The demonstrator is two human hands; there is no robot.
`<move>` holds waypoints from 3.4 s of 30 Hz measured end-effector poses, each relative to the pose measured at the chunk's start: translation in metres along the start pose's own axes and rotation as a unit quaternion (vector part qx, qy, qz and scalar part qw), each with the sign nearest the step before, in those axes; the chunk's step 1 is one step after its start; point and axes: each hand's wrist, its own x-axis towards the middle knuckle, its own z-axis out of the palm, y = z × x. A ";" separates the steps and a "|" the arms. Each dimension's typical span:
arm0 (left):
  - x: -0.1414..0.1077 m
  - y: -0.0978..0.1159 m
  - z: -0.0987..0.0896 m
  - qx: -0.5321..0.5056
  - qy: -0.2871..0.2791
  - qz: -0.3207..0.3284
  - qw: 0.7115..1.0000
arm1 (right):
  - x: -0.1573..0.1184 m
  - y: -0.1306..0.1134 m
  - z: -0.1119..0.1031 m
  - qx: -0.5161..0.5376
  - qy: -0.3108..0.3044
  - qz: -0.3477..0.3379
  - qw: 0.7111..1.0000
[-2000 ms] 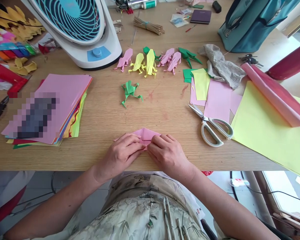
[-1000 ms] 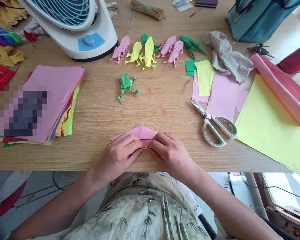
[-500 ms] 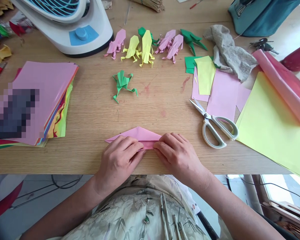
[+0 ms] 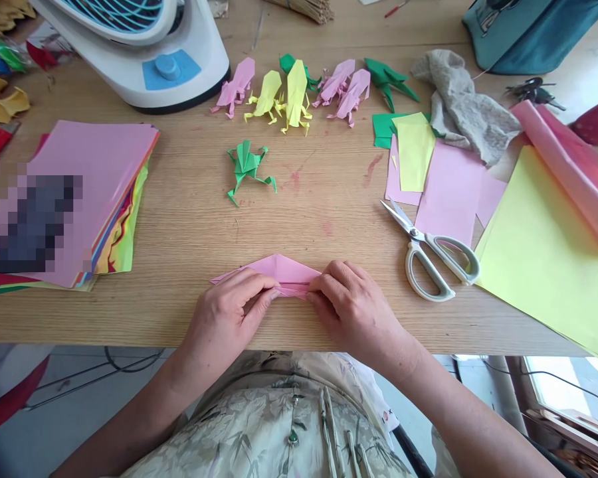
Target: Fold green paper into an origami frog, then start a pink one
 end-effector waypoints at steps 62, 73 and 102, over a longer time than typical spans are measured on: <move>0.008 0.019 0.014 0.154 -0.038 0.000 0.987 | -0.012 0.023 -0.018 0.006 0.013 0.001 1.000; 0.011 0.023 0.015 0.153 -0.040 -0.023 0.987 | -0.011 0.016 -0.018 -0.018 -0.001 0.060 0.998; 0.008 0.028 0.021 0.230 0.026 0.138 0.963 | 0.007 0.004 -0.022 -0.055 -0.092 0.187 0.977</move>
